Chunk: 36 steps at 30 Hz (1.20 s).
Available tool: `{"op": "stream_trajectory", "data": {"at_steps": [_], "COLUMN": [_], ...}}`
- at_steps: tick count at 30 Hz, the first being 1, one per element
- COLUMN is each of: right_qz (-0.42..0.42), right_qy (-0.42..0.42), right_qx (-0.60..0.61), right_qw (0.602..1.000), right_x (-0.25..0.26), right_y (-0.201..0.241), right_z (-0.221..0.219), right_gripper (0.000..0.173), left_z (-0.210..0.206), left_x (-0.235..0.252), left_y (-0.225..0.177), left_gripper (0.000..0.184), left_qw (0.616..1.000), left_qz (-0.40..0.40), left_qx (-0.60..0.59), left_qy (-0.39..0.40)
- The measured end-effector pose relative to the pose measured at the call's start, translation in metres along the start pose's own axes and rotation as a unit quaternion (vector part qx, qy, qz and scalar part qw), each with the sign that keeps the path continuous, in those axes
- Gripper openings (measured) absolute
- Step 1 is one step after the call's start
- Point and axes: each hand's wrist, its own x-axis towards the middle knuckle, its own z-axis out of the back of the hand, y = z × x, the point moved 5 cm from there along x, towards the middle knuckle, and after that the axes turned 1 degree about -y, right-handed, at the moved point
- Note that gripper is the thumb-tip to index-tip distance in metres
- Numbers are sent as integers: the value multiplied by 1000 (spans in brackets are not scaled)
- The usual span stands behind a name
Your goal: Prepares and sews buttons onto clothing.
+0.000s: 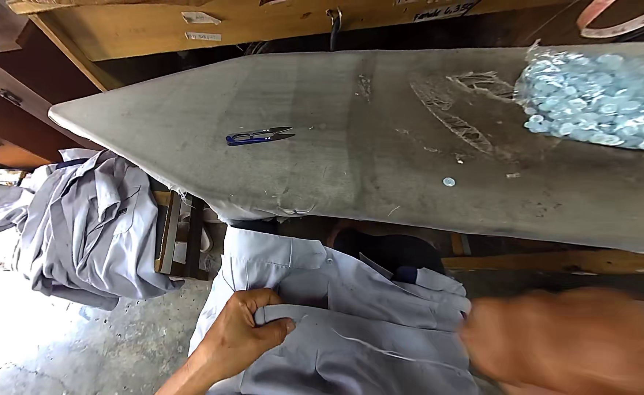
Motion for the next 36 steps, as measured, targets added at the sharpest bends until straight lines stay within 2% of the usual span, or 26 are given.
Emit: {"op": "stream_trajectory", "data": {"at_steps": [2, 6, 16, 22, 28, 30, 32, 34, 36], "right_qz": [-80, -190, -232, -234, -214, -184, -139, -69, -29], "right_qy": [46, 83, 105, 114, 108, 89, 84, 64, 47], "right_qx": [-103, -145, -194, -183, -226, -277, -331, -405, -466], "right_qw": [990, 967, 947, 948, 944, 939, 929, 909, 883], "right_x": [4, -12, -14, -13, -12, -11, -8, 2, 13], "right_y": [-40, -109, -122, -123, -128, -126, -113, -90, -77], "right_z": [-32, -63, -62, -61, -60, -61, -61, -57, -46], "right_gripper": [24, 32, 31, 29, 27, 35, 42, 34, 28], "left_z": [1, 2, 1, 2, -1, -4, -6, -7, -8], "left_x": [0, -5, -7, -7, -9, -11, -15, -19, -22], "left_y": [-1, -4, -5, -4, -6, -9, -17, -25, -30], "left_gripper": [10, 8, 7, 7, 9, 10, 14, 15, 14], "left_qw": [1000, 1000, 1000, 1000, 999, 995, 978, 943, 916], "left_qz": [-1, -6, -14, -10, -21, -61, -143, -234, -291], "left_qx": [8, 13, 16, 16, 25, 70, 147, 228, 268], "left_qy": [-4, 7, 4, 5, -14, -30, -43, -59, -66]}}
